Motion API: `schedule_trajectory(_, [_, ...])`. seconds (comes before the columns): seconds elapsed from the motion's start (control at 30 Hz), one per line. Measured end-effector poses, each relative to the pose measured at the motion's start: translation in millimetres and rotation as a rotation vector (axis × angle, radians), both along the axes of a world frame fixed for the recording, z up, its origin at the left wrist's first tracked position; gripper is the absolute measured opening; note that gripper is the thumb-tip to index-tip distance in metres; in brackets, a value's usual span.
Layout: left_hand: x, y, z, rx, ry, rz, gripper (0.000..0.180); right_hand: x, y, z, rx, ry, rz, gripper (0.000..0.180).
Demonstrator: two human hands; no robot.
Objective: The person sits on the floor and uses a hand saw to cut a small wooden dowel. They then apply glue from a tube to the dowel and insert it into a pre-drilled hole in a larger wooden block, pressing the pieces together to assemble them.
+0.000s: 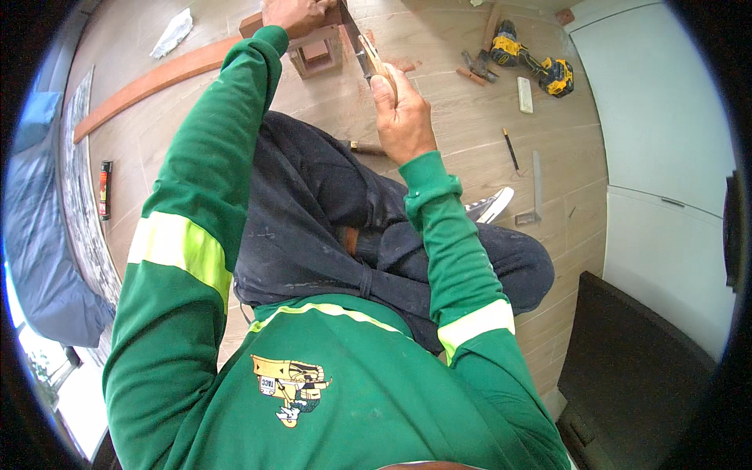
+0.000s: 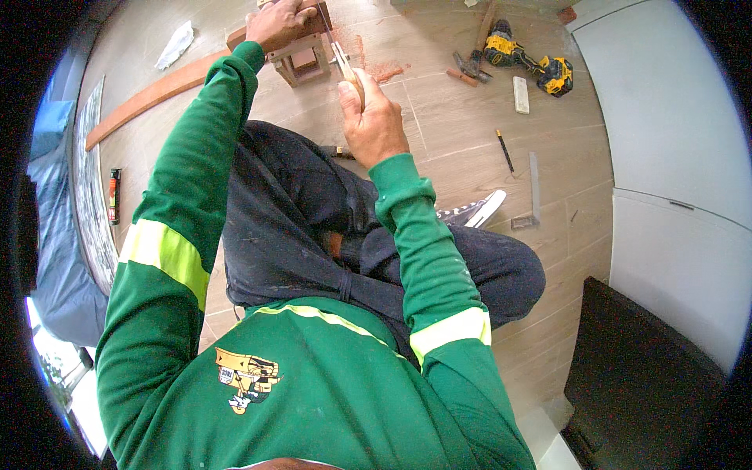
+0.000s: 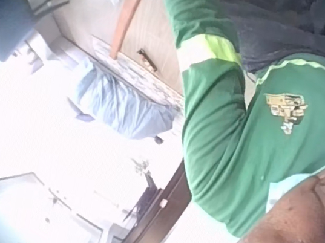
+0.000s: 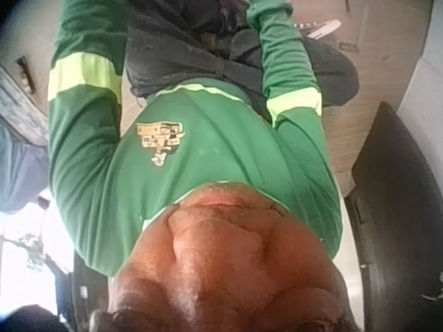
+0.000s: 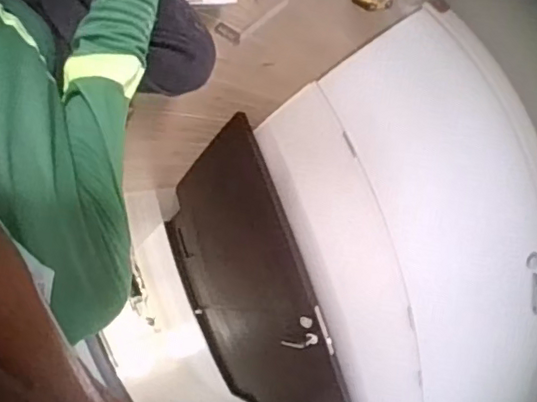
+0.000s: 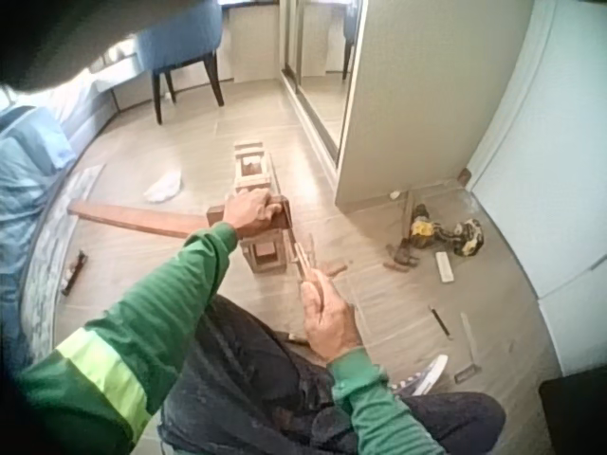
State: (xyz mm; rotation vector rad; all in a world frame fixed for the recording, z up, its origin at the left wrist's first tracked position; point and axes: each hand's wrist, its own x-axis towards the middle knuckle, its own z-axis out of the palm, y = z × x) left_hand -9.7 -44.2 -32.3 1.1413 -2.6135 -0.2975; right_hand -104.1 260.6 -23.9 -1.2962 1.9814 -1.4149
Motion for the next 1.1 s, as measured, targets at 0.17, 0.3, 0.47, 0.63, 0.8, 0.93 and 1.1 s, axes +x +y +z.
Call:
schedule_trajectory(0.17, [-2.5,1.3,-4.1,0.011,-0.003,0.016,0.040,18.7,106.2,26.3,0.123,-0.139,0.005,0.042])
schedule_trajectory(0.3, [1.4,-1.0,-6.2,-0.031,0.006,0.017,0.040,29.5,186.8,48.3,0.215,-0.185,0.023,0.041])
schedule_trajectory(0.47, [-7.4,4.6,1.7,0.003,-0.024,0.010,0.039,10.7,75.5,14.7,0.078,-0.083,-0.006,0.040])
schedule_trajectory(0.63, [-2.3,3.1,8.2,0.084,-0.021,0.045,0.040,1.8,2.2,-2.5,-0.008,-0.027,-0.005,0.037])
schedule_trajectory(0.8, [-5.6,11.1,10.9,0.046,-0.040,0.031,0.041,23.9,144.3,28.4,0.144,-0.142,0.006,0.042])
schedule_trajectory(0.93, [10.5,1.7,1.8,0.006,-0.047,0.053,0.042,28.8,163.6,34.5,0.195,-0.187,0.044,0.043])
schedule_trajectory(1.1, [-3.5,3.3,4.4,0.046,-0.022,0.036,0.041,8.5,45.1,2.5,0.067,-0.077,-0.009,0.042])
